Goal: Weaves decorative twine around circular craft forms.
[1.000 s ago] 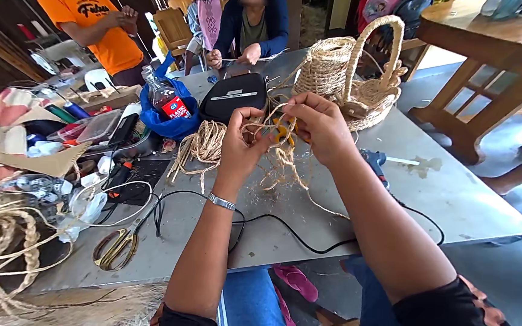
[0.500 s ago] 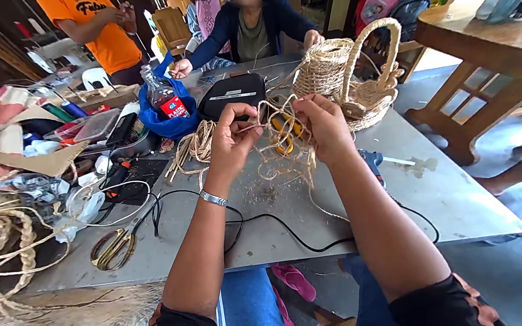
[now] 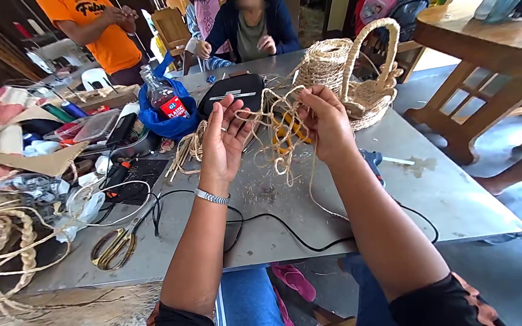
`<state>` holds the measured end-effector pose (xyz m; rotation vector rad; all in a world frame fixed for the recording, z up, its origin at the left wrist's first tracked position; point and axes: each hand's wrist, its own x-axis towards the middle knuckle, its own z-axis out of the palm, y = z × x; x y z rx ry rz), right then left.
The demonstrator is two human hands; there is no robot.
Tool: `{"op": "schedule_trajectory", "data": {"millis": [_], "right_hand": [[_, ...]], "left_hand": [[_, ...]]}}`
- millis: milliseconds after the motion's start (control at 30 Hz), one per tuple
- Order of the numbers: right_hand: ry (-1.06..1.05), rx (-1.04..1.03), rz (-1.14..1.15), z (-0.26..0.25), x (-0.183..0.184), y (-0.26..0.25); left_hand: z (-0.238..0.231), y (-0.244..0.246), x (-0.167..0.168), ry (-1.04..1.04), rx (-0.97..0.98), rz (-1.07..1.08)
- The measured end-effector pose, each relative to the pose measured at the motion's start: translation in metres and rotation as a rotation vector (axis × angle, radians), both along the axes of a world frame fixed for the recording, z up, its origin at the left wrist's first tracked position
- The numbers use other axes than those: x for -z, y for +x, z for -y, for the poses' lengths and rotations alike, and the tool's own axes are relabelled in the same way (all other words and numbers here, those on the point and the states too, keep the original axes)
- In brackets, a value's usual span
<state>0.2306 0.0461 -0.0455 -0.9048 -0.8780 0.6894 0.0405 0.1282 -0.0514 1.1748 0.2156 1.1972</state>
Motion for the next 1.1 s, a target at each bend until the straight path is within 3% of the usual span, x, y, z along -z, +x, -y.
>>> {"op": "schedule_trajectory", "data": {"millis": [133, 300, 533, 833, 1000, 1100], "right_hand": [[0.048, -0.058, -0.024, 0.002, -0.002, -0.004], [0.077, -0.085, -0.015, 0.002, -0.002, -0.007], [0.048, -0.16, 0.037, 0.003, -0.002, -0.009], [0.048, -0.199, -0.059, 0.001, -0.001, -0.004], [0.038, -0.171, 0.027, 0.002, -0.001, -0.003], [0.007, -0.164, 0.179, 0.001, 0.002, -0.004]], "left_hand": [[0.007, 0.007, 0.008, -0.082, -0.154, -0.209], [0.023, 0.018, 0.018, -0.097, -0.011, -0.517], [0.023, 0.018, 0.017, -0.165, 0.079, -0.242], [0.02, 0.011, 0.014, 0.017, 0.051, -0.056], [0.012, 0.008, 0.021, 0.229, -0.363, -0.483], [0.002, 0.015, 0.024, 0.594, -0.63, -0.478]]}}
